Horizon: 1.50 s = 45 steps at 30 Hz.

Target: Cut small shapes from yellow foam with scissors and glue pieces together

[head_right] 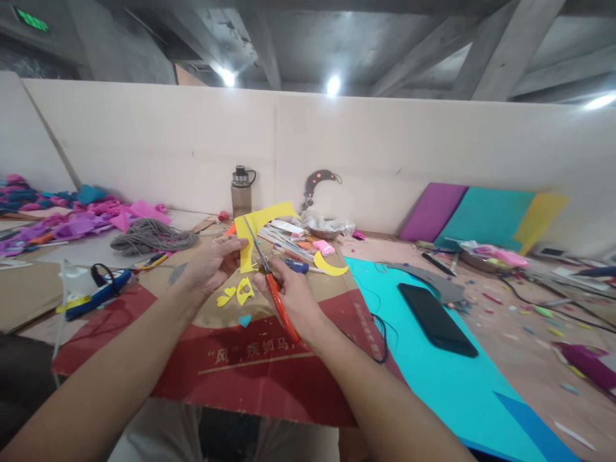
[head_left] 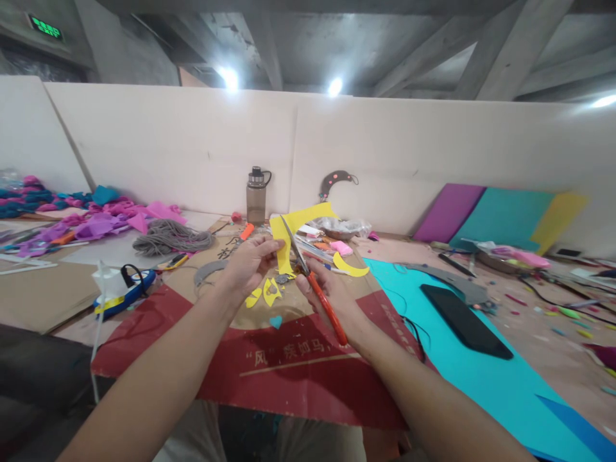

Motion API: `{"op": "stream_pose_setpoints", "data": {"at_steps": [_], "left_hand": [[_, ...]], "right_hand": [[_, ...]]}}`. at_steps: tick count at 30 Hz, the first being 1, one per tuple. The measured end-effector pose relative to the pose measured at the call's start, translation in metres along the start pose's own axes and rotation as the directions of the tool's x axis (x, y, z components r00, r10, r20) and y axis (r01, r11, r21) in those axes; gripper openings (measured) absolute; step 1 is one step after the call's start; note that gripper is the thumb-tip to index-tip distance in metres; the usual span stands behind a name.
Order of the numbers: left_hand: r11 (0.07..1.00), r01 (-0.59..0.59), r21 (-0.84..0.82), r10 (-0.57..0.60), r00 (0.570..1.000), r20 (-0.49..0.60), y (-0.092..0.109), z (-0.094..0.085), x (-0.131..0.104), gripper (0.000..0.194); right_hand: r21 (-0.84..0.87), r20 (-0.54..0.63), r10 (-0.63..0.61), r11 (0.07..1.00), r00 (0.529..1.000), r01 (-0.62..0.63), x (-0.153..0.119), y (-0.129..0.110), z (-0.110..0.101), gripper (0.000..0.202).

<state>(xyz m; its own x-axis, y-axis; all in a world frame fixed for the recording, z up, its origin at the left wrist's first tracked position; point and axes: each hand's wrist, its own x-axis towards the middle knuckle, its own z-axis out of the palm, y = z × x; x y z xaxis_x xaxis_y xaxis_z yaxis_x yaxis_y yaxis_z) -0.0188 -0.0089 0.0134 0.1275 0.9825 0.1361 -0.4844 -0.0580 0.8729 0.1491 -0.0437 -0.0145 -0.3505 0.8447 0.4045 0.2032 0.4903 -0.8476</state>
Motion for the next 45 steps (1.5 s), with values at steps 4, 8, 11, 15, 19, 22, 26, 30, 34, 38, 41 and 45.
{"op": "stream_pose_setpoints", "data": {"at_steps": [4, 8, 11, 15, 19, 22, 26, 30, 34, 38, 41, 45], "left_hand": [[1.0, 0.007, 0.008, -0.007, 1.0, 0.013, 0.005, 0.0, -0.002, 0.017], [0.999, 0.024, 0.033, -0.025, 0.999, 0.022, 0.009, -0.002, -0.002, 0.02], [0.997, 0.029, 0.075, -0.033, 0.998, 0.052, 0.011, -0.007, 0.0, 0.023], [0.99, 0.022, 0.141, -0.035, 0.995, 0.09, 0.012, -0.016, 0.005, 0.014], [0.987, 0.025, 0.156, -0.043, 0.993, 0.109, 0.013, -0.019, 0.007, 0.011], [0.987, 0.031, 0.159, -0.05, 0.992, 0.115, 0.014, -0.019, 0.007, 0.012], [0.981, 0.021, 0.193, -0.045, 0.992, 0.118, 0.015, -0.021, 0.006, 0.013], [0.969, 0.015, 0.247, -0.043, 0.993, 0.11, 0.019, -0.022, 0.005, 0.015], [0.954, 0.031, 0.299, -0.062, 0.994, 0.094, 0.024, -0.021, 0.002, 0.018], [0.943, 0.023, 0.331, -0.056, 0.994, 0.093, 0.027, -0.022, 0.002, 0.019], [0.933, 0.024, 0.359, -0.066, 0.992, 0.106, 0.03, -0.026, 0.002, 0.02], [0.916, 0.073, 0.395, -0.133, 0.983, 0.127, 0.035, -0.03, 0.001, 0.018]], "right_hand": [[-0.07, -0.007, -0.019, 0.997, 1.0, 0.019, 0.0, -0.004, -0.001, 0.031], [-0.109, 0.032, -0.062, 0.992, 0.998, 0.065, 0.0, -0.006, -0.003, 0.033], [-0.136, 0.036, -0.079, 0.987, 0.996, 0.083, 0.0, -0.007, -0.006, 0.029], [-0.165, 0.056, -0.081, 0.982, 0.995, 0.09, 0.0, -0.006, -0.008, 0.022], [-0.144, 0.075, -0.077, 0.986, 0.994, 0.087, 0.0, -0.003, -0.008, 0.022], [-0.131, 0.077, -0.069, 0.988, 0.995, 0.079, 0.0, -0.001, -0.007, 0.021], [-0.142, 0.067, -0.064, 0.987, 0.996, 0.073, -0.001, 0.0, -0.007, 0.021], [-0.111, 0.107, -0.07, 0.99, 0.992, 0.082, 0.001, 0.002, -0.009, 0.024], [-0.129, 0.123, -0.064, 0.989, 0.99, 0.079, 0.002, 0.002, -0.011, 0.026], [-0.156, 0.129, -0.061, 0.984, 0.99, 0.081, 0.001, -0.004, -0.013, 0.028], [-0.169, 0.153, -0.045, 0.983, 0.987, 0.072, 0.0, -0.011, -0.014, 0.03], [-0.169, 0.185, -0.028, 0.984, 0.982, 0.06, -0.002, -0.013, -0.015, 0.031]]}}
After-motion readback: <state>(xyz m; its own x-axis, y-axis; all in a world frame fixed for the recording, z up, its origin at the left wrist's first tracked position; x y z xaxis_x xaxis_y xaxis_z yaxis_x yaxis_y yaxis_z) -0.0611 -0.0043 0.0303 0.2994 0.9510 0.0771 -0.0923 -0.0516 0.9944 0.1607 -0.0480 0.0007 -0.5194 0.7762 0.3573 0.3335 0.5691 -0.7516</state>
